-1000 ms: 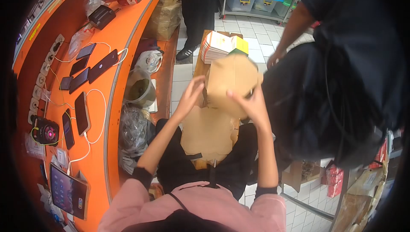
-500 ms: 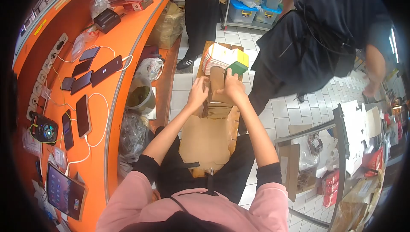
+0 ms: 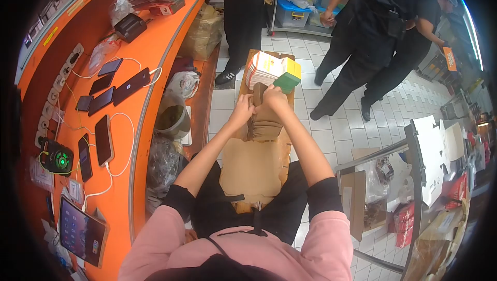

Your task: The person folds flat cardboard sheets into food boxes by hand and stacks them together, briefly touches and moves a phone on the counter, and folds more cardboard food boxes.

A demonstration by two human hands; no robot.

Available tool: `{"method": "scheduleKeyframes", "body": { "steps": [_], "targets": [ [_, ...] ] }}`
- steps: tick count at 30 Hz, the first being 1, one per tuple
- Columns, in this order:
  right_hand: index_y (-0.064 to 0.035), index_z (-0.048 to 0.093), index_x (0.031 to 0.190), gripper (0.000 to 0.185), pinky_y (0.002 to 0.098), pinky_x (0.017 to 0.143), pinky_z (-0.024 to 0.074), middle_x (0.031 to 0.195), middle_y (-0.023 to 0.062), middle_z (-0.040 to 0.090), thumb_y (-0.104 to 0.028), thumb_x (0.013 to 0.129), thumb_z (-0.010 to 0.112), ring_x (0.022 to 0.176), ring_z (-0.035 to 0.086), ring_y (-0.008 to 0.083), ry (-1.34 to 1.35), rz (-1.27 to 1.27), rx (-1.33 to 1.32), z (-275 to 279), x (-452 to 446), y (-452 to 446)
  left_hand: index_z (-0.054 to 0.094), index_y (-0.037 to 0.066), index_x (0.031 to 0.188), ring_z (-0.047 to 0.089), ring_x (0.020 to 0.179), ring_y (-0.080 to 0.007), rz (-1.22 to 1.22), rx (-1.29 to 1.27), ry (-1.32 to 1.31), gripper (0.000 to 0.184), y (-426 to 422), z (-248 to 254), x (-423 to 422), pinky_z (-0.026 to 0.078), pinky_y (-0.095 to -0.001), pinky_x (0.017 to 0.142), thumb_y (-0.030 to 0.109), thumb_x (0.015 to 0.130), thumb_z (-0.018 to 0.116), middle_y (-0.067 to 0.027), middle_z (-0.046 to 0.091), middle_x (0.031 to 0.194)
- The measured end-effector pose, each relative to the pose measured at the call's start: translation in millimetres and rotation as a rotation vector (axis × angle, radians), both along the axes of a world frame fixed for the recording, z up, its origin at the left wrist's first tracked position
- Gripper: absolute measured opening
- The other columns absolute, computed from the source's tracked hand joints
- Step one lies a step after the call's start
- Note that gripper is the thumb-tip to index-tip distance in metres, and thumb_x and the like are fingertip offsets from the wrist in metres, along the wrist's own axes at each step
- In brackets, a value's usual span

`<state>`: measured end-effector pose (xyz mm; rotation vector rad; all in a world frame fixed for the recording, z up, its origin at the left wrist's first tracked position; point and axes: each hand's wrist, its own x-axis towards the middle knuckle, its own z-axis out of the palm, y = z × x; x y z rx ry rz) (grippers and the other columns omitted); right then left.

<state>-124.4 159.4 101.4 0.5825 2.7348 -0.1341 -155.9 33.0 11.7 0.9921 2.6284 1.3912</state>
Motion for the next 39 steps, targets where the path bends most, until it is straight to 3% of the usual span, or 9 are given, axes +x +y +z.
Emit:
{"method": "scheduleKeyframes", "body": {
  "steps": [3,4,5,7,8,11,13,20,39],
  "targets": [
    [0.0180,0.039,0.116,0.110,0.0355,0.086,0.0452,0.115,0.0309,0.048,-0.063,0.050,0.073,0.108,0.051,0.0345,-0.058,0.106,-0.249,38,-4,25,0.038,-0.004,0.121,0.046,0.100,-0.0393,-0.020,0.020,0.023,0.042,3,-18,-10,0.039,-0.0408,0.088,0.002,0.079,0.044,-0.0235,0.043,0.109],
    [0.0129,0.055,0.099,0.078,0.0373,0.080,0.0470,0.108,0.0294,0.052,-0.052,0.060,0.071,0.103,0.054,0.0352,0.269,0.126,-0.155,25,-1,28,0.041,-0.001,0.119,0.050,0.094,-0.0378,-0.032,0.053,0.084,0.040,3,-24,-11,0.041,-0.0426,0.081,0.003,0.079,0.045,-0.0194,0.044,0.106],
    [0.0129,0.055,0.099,0.078,0.0373,0.080,0.0470,0.108,0.0294,0.052,-0.052,0.060,0.071,0.103,0.054,0.0352,0.269,0.131,-0.155,20,-2,30,0.045,0.002,0.116,0.053,0.088,-0.0362,-0.046,0.084,0.144,0.038,3,-31,-12,0.044,-0.0444,0.073,0.005,0.078,0.047,-0.0154,0.046,0.104],
    [0.0073,0.061,0.088,0.043,0.0390,0.071,0.0482,0.095,0.0264,0.059,-0.030,0.069,0.068,0.085,0.059,0.0368,0.739,0.324,-0.145,25,-1,29,0.045,0.001,0.116,0.052,0.088,-0.0359,-0.018,0.058,0.135,0.038,3,-23,-4,0.044,-0.0438,0.073,0.003,0.078,0.047,-0.0153,0.045,0.105],
    [0.0055,0.061,0.084,0.022,0.0394,0.065,0.0486,0.084,0.0236,0.061,-0.011,0.069,0.062,0.071,0.059,0.0374,0.580,0.407,-0.151,13,-10,34,0.045,0.000,0.116,0.052,0.088,-0.0355,0.007,0.031,0.126,0.038,3,-19,1,0.043,-0.0432,0.074,0.001,0.078,0.046,-0.0152,0.044,0.105],
    [0.0022,0.063,0.091,0.026,0.0374,0.063,0.0494,0.084,0.0221,0.062,-0.011,0.069,0.062,0.069,0.061,0.0351,0.128,0.599,0.063,-2,-14,21,0.045,-0.002,0.115,0.051,0.091,-0.0356,0.027,-0.022,0.091,0.038,2,-9,8,0.043,-0.0416,0.076,0.000,0.078,0.045,-0.0159,0.043,0.106],
    [-0.0032,0.066,0.087,0.027,0.0402,0.082,0.0439,0.106,0.0132,0.060,-0.025,0.073,0.064,0.096,0.057,0.0291,-0.211,0.486,-0.119,10,-3,12,0.044,-0.002,0.115,0.050,0.091,-0.0360,0.016,-0.002,0.087,0.037,2,-13,6,0.042,-0.0417,0.077,0.000,0.078,0.045,-0.0167,0.043,0.106],
    [-0.0102,0.063,0.097,0.050,0.0364,0.084,0.0424,0.106,0.0085,0.058,-0.046,0.062,0.071,0.102,0.053,0.0249,-0.096,0.489,-0.084,-48,-18,15,0.043,-0.006,0.113,0.050,0.093,-0.0386,-0.015,0.122,0.070,0.032,2,-18,-1,0.041,-0.0430,0.082,0.002,0.082,0.042,-0.0207,0.043,0.107],
    [-0.0052,0.066,0.091,0.031,0.0384,0.077,0.0464,0.086,0.0179,0.065,-0.030,0.078,0.054,0.084,0.061,0.0313,0.078,0.372,-0.289,-66,-7,29,0.042,-0.002,0.108,0.048,0.094,-0.0422,0.125,-0.069,0.145,0.027,9,-18,1,0.042,-0.0499,0.078,0.009,0.084,0.044,-0.0202,0.044,0.106]
  ]
}}
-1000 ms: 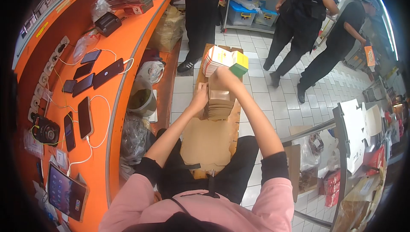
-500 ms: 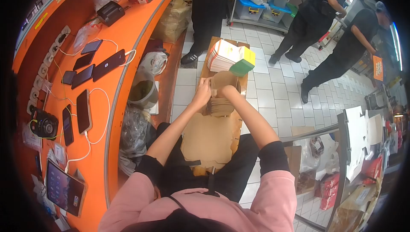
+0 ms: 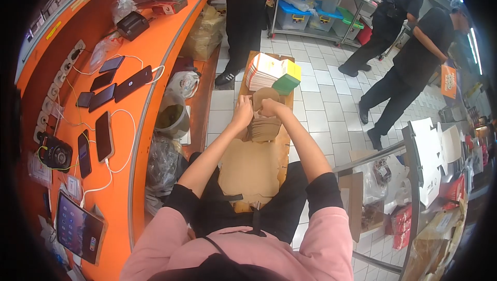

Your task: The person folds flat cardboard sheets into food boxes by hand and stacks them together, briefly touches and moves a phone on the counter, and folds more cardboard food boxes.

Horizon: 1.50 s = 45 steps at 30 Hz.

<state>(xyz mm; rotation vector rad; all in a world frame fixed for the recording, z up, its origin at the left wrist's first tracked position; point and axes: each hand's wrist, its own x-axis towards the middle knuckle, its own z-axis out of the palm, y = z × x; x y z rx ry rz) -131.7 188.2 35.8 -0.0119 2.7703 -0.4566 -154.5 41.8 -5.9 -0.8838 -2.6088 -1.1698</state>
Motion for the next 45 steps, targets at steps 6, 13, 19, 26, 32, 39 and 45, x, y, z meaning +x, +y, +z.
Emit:
{"method": "scheduleKeyframes", "body": {
  "steps": [6,13,19,26,32,39,45],
  "targets": [
    [-0.0009,0.065,0.093,0.030,0.0369,0.077,0.0470,0.094,0.0154,0.064,-0.023,0.074,0.057,0.088,0.060,0.0300,0.031,0.162,0.201,25,10,-27,0.042,0.002,0.113,0.049,0.095,-0.0446,-0.042,0.007,-0.085,0.030,5,-21,-15,0.042,-0.0495,0.078,0.014,0.085,0.044,-0.0194,0.042,0.114],
    [0.0026,0.059,0.092,0.018,0.0320,0.062,0.0471,0.076,0.0179,0.063,-0.008,0.085,0.045,0.068,0.063,0.0241,0.891,-0.315,-0.626,74,89,-30,0.031,0.002,0.131,0.048,0.108,-0.0290,-0.067,0.419,-0.542,0.062,-106,-67,13,0.041,-0.0386,0.089,0.029,0.082,0.058,-0.0189,0.045,0.118],
    [0.0108,0.049,0.102,0.036,0.0447,0.068,0.0465,0.087,0.0300,0.055,-0.017,0.080,0.055,0.078,0.056,0.0421,0.391,-0.537,-0.185,-129,243,-64,0.008,-0.010,0.134,0.013,0.129,-0.0450,0.005,-0.210,-0.661,0.085,-172,-175,161,0.019,-0.0470,0.105,0.019,0.075,0.061,-0.0290,0.010,0.139],
    [0.0087,0.033,0.125,0.068,0.0427,0.084,0.0416,0.106,0.0304,0.047,-0.014,0.071,0.067,0.098,0.047,0.0408,0.360,-0.798,-0.158,-148,264,-135,0.013,-0.007,0.134,0.008,0.131,-0.0428,0.067,-0.315,-0.517,0.078,-166,-161,185,0.018,-0.0484,0.106,0.012,0.075,0.059,-0.0269,0.006,0.141],
    [0.0047,0.060,0.096,0.030,0.0281,0.057,0.0455,0.066,0.0101,0.061,-0.013,0.073,0.068,0.061,0.058,0.0154,0.307,-0.980,-0.581,-138,261,-100,0.024,-0.004,0.131,0.029,0.123,-0.0420,-0.013,0.000,-0.579,0.065,-183,-156,163,0.030,-0.0423,0.101,0.010,0.077,0.057,-0.0264,0.024,0.134],
    [0.0052,0.061,0.092,0.019,0.0220,0.063,0.0446,0.079,0.0052,0.064,-0.010,0.082,0.062,0.071,0.056,0.0071,0.300,-0.919,-1.029,6,291,-85,0.031,-0.001,0.129,0.035,0.119,-0.0385,-0.048,0.074,-0.363,0.059,-170,-26,143,0.032,-0.0386,0.099,0.018,0.081,0.059,-0.0213,0.033,0.129],
    [-0.0016,0.063,0.086,0.012,0.0304,0.062,0.0427,0.070,0.0093,0.057,-0.011,0.078,0.062,0.062,0.055,0.0235,0.277,-0.577,-0.569,120,303,-81,0.024,0.006,0.135,0.025,0.128,-0.0342,-0.317,0.104,-0.182,0.077,-125,134,160,0.024,-0.0423,0.105,0.033,0.076,0.066,-0.0172,0.024,0.139]
  ]
}}
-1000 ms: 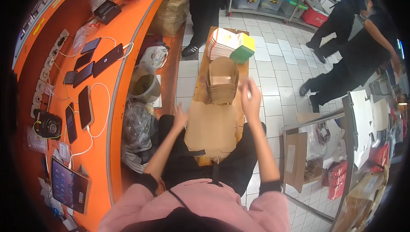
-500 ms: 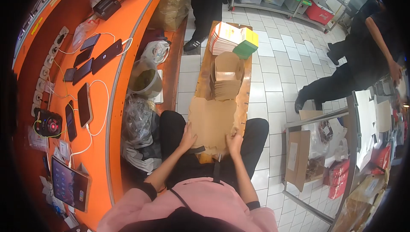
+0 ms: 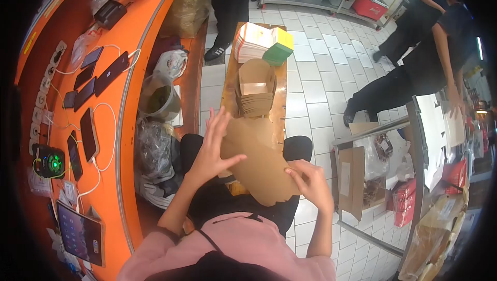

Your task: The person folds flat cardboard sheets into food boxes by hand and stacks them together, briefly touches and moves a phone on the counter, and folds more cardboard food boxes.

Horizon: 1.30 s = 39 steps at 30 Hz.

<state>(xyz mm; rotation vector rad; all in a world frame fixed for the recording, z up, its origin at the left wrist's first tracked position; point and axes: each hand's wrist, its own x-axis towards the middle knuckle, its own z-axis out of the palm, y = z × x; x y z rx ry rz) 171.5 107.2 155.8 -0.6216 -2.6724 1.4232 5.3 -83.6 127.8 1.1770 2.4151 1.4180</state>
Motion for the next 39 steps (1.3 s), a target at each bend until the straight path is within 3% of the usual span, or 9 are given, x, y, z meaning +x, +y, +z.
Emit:
{"method": "scheduleKeyframes", "body": {
  "steps": [2,5,6,8,10,15,25,36,39],
  "targets": [
    [-0.0021,0.063,0.086,0.012,0.0323,0.067,0.0415,0.071,0.0081,0.058,-0.010,0.077,0.063,0.066,0.055,0.0215,0.128,0.167,0.180,24,-7,7,0.037,0.005,0.129,0.034,0.124,-0.0293,-0.095,-0.122,0.489,0.073,8,35,6,0.025,-0.0445,0.104,0.032,0.070,0.071,-0.0158,0.043,0.128],
    [-0.0048,0.063,0.088,0.015,0.0380,0.082,0.0372,0.073,0.0045,0.058,-0.010,0.074,0.064,0.082,0.055,0.0176,0.249,0.365,0.428,59,-19,10,0.053,0.004,0.115,0.050,0.110,-0.0263,-0.310,-0.173,0.521,0.057,13,48,10,0.028,-0.0418,0.103,0.032,0.069,0.070,-0.0140,0.060,0.102],
    [-0.0058,0.063,0.091,0.018,0.0405,0.086,0.0364,0.078,0.0051,0.059,-0.009,0.074,0.064,0.088,0.054,0.0187,0.247,0.371,0.620,70,-25,11,0.060,0.003,0.103,0.059,0.089,-0.0257,-0.366,-0.252,0.310,0.039,13,51,13,0.037,-0.0361,0.097,0.028,0.073,0.067,-0.0132,0.064,0.081],
    [-0.0068,0.063,0.095,0.022,0.0431,0.091,0.0355,0.083,0.0058,0.059,-0.009,0.073,0.064,0.095,0.054,0.0197,0.246,0.376,0.810,76,-37,5,0.060,0.003,0.104,0.061,0.085,-0.0222,-0.370,-0.279,0.093,0.037,16,49,8,0.041,-0.0321,0.091,0.026,0.076,0.066,-0.0128,0.064,0.082],
    [-0.0074,0.061,0.101,0.029,0.0435,0.097,0.0341,0.101,0.0083,0.058,-0.006,0.072,0.066,0.108,0.050,0.0241,0.531,-0.073,0.952,73,-51,-12,0.059,0.004,0.106,0.063,0.080,-0.0187,-0.369,-0.309,-0.138,0.034,14,42,6,0.044,-0.0282,0.086,0.024,0.079,0.064,-0.0125,0.064,0.084],
    [-0.0035,0.058,0.109,0.041,0.0372,0.092,0.0415,0.122,0.0108,0.051,-0.005,0.070,0.069,0.114,0.047,0.0288,0.469,0.061,0.487,23,-46,-41,0.056,-0.003,0.108,0.057,0.084,-0.0081,-0.270,0.172,-0.828,0.031,-1,16,10,0.046,-0.0240,0.075,0.017,0.085,0.060,-0.0057,0.063,0.090],
    [-0.0012,0.056,0.113,0.041,0.0366,0.086,0.0446,0.112,0.0119,0.058,-0.005,0.073,0.066,0.105,0.054,0.0272,0.490,0.060,0.348,-9,-43,-58,0.058,-0.003,0.105,0.055,0.086,-0.0076,-0.250,0.097,-0.822,0.028,-10,10,18,0.044,-0.0227,0.077,0.016,0.084,0.060,-0.0034,0.062,0.092],
    [-0.0014,0.062,0.096,0.018,0.0355,0.064,0.0461,0.082,0.0159,0.061,-0.010,0.080,0.061,0.073,0.058,0.0318,0.349,0.072,0.046,-12,-28,-57,0.066,0.003,0.080,0.061,0.058,-0.0130,-0.019,-0.051,-0.143,0.019,-7,10,36,0.044,-0.0267,0.052,0.021,0.075,0.068,-0.0119,0.061,0.068],
    [0.0004,0.063,0.094,0.018,0.0283,0.058,0.0467,0.080,0.0161,0.062,-0.007,0.078,0.062,0.065,0.060,0.0238,0.331,0.066,0.064,-14,-25,-50,0.048,-0.002,0.096,0.066,0.067,-0.0184,0.138,0.076,-0.371,0.031,-5,28,48,0.052,-0.0256,0.057,0.014,0.078,0.067,-0.0153,0.065,0.075]
  ]
}}
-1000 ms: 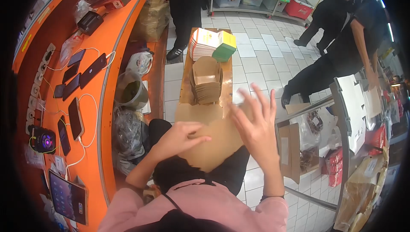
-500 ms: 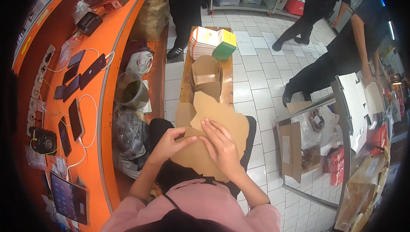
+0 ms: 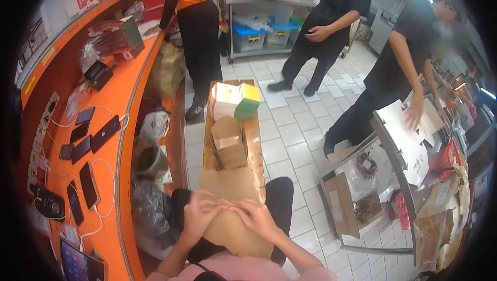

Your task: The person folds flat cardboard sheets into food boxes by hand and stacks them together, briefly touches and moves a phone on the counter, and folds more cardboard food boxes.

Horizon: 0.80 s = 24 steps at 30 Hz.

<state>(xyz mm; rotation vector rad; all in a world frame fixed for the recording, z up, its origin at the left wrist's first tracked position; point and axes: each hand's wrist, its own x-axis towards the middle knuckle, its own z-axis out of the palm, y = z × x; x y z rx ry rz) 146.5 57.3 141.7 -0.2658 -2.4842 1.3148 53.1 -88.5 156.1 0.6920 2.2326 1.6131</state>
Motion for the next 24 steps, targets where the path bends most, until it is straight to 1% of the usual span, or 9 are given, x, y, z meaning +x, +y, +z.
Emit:
{"method": "scheduleKeyframes", "body": {
  "steps": [3,4,6,7,9,12,16,21,24],
  "targets": [
    [0.0017,0.064,0.087,0.013,0.0269,0.061,0.0478,0.078,0.0142,0.064,-0.004,0.076,0.064,0.067,0.062,0.0218,0.118,-0.115,-0.021,-2,6,10,0.036,-0.002,0.098,0.066,0.073,-0.0199,0.079,0.045,-0.114,0.036,-9,12,-16,0.054,-0.0263,0.061,0.008,0.080,0.065,-0.0188,0.064,0.078],
    [0.0021,0.065,0.085,0.012,0.0268,0.061,0.0481,0.078,0.0133,0.065,-0.003,0.075,0.064,0.068,0.062,0.0215,0.153,-0.177,-0.040,0,7,18,0.034,-0.003,0.093,0.066,0.070,-0.0219,0.060,0.243,-0.237,0.028,-14,-5,-25,0.055,-0.0283,0.060,0.007,0.084,0.058,-0.0210,0.063,0.077],
    [0.0024,0.065,0.080,0.008,0.0288,0.064,0.0478,0.074,0.0113,0.065,0.000,0.073,0.065,0.069,0.062,0.0213,0.196,-0.206,0.013,15,6,25,0.039,-0.002,0.108,0.065,0.083,-0.0225,-0.067,0.233,-0.453,0.043,-20,-23,-36,0.053,-0.0304,0.067,0.032,0.087,0.054,-0.0246,0.060,0.095],
    [0.0021,0.064,0.080,0.008,0.0298,0.064,0.0473,0.074,0.0112,0.064,-0.001,0.072,0.065,0.069,0.062,0.0222,0.309,-0.148,0.055,20,4,26,0.039,-0.002,0.108,0.065,0.083,-0.0225,-0.069,0.244,-0.444,0.043,-21,-33,-41,0.053,-0.0304,0.067,0.032,0.087,0.054,-0.0246,0.060,0.095],
    [0.0005,0.062,0.081,0.010,0.0310,0.070,0.0445,0.078,0.0084,0.062,0.000,0.072,0.065,0.075,0.060,0.0217,0.438,0.037,0.108,23,1,26,0.037,-0.002,0.123,0.055,0.104,-0.0245,-0.444,0.725,-1.438,0.067,-20,-51,-52,0.047,-0.0351,0.084,0.055,0.087,0.038,-0.0235,0.052,0.114],
    [-0.0016,0.061,0.087,0.015,0.0312,0.076,0.0411,0.084,0.0065,0.060,0.000,0.073,0.064,0.082,0.057,0.0211,0.391,0.321,0.206,32,-3,18,0.025,-0.002,0.134,0.050,0.112,-0.0235,-0.566,0.766,-1.562,0.079,-15,-57,-66,0.046,-0.0335,0.088,0.061,0.086,0.029,-0.0185,0.039,0.130],
    [-0.0026,0.059,0.091,0.016,0.0326,0.080,0.0381,0.085,0.0037,0.058,-0.003,0.075,0.063,0.089,0.053,0.0206,0.388,0.456,0.231,37,-9,25,0.034,-0.003,0.129,0.052,0.109,-0.0227,-0.622,0.757,-1.556,0.070,-9,-78,-74,0.046,-0.0332,0.087,0.055,0.089,0.033,-0.0172,0.045,0.125],
    [-0.0023,0.059,0.083,0.015,0.0328,0.078,0.0391,0.080,0.0040,0.057,-0.007,0.072,0.069,0.087,0.050,0.0226,0.323,0.457,0.055,36,-17,30,0.041,0.000,0.123,0.055,0.102,-0.0179,-0.532,0.284,-1.219,0.042,0,-49,-61,0.048,-0.0288,0.085,0.022,0.089,0.053,-0.0116,0.051,0.119],
    [-0.0022,0.059,0.077,0.020,0.0321,0.076,0.0400,0.077,0.0043,0.057,-0.010,0.067,0.074,0.085,0.048,0.0232,0.333,0.457,-0.070,30,-20,31,0.044,0.000,0.121,0.056,0.101,-0.0154,-0.561,0.312,-1.165,0.041,0,-27,-57,0.048,-0.0286,0.085,0.014,0.085,0.059,-0.0091,0.053,0.115]
  ]
}}
